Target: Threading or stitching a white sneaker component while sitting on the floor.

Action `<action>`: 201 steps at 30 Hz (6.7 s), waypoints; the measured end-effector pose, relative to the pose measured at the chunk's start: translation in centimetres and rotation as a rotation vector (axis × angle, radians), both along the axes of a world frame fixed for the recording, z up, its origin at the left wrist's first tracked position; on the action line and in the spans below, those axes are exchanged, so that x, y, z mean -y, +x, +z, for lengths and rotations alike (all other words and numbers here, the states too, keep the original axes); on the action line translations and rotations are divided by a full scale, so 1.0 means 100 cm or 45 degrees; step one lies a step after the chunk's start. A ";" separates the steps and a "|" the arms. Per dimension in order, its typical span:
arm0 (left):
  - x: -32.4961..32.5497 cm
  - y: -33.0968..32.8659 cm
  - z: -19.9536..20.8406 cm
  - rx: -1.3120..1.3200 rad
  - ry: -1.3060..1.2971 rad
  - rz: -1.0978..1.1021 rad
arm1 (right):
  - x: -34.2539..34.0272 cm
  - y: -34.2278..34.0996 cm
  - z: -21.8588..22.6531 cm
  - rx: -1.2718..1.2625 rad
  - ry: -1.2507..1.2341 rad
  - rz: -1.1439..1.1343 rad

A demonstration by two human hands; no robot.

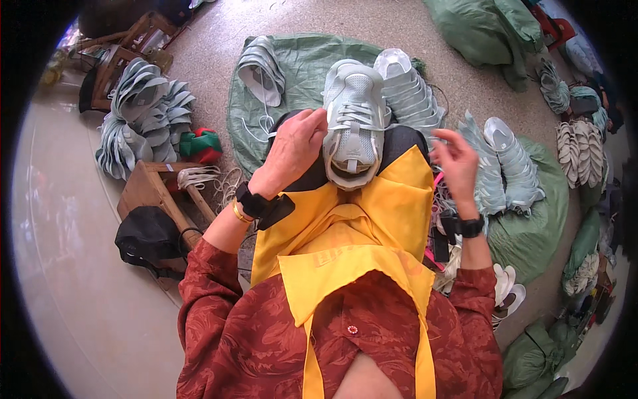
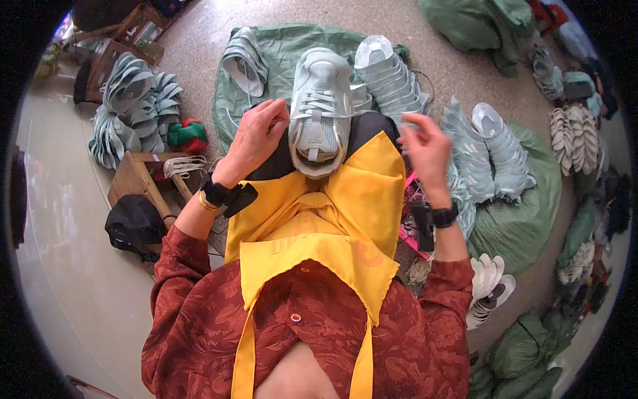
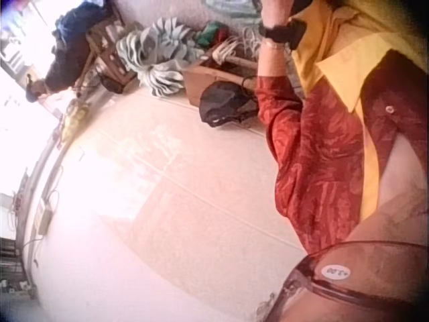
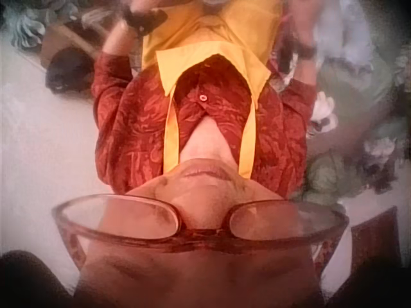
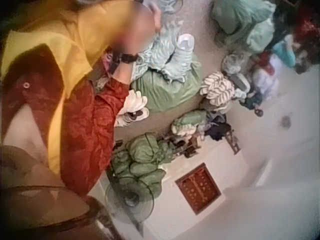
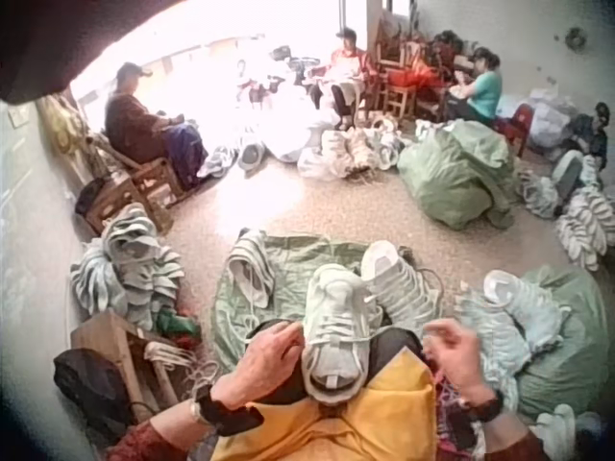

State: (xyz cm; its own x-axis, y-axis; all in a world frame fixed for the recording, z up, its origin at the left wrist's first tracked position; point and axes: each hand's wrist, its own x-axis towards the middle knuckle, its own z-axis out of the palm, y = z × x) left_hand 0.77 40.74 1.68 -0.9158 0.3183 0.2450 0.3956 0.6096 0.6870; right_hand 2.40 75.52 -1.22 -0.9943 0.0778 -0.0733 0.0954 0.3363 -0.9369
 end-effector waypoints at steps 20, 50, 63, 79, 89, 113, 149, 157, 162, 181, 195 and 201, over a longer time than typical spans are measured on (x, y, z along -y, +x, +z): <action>0.012 -0.002 0.003 -0.093 -0.039 0.054 | 0.060 -0.023 0.026 -0.518 0.426 0.600; 0.259 0.012 0.045 -0.020 -0.536 0.963 | -0.189 0.036 -0.019 -0.054 0.718 -0.210; 0.277 0.014 0.046 -0.094 -0.672 0.883 | -0.202 0.036 -0.038 0.110 0.758 -0.162; 0.193 -0.058 0.112 -0.453 -0.179 0.805 | -0.072 -0.041 0.081 -0.148 -0.669 -0.178; 0.053 0.023 0.013 1.057 0.676 -0.037 | 0.045 0.000 0.019 0.199 -0.348 0.211; 0.014 0.023 -0.022 0.867 1.046 0.144 | 0.105 -0.009 0.020 -0.355 0.245 0.213; -0.030 0.007 -0.007 0.015 0.190 0.364 | 0.094 -0.009 -0.007 -0.162 -0.100 0.124; -0.024 0.005 -0.002 0.202 0.243 0.510 | 0.100 0.005 0.032 -0.418 0.336 0.149; -0.032 0.010 -0.006 0.101 0.316 0.506 | 0.113 0.007 0.037 -0.545 0.496 0.340; -0.032 0.019 -0.013 -0.052 0.309 0.321 | 0.115 0.007 0.028 -0.795 0.848 0.362; -0.037 0.026 -0.017 -0.158 -0.264 0.208 | 0.121 -0.017 0.037 -0.913 1.333 0.593; -0.036 0.026 -0.025 -0.141 -0.172 0.215 | 0.138 -0.005 0.043 -0.717 0.738 0.668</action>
State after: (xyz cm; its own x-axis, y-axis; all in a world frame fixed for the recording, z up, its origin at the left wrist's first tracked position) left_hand 3.37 44.34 -0.78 -0.9287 0.1996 0.3127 0.3487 0.7570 0.5525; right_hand 1.93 61.74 3.05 -0.7903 -0.5126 0.3355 -0.6119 0.6329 -0.4744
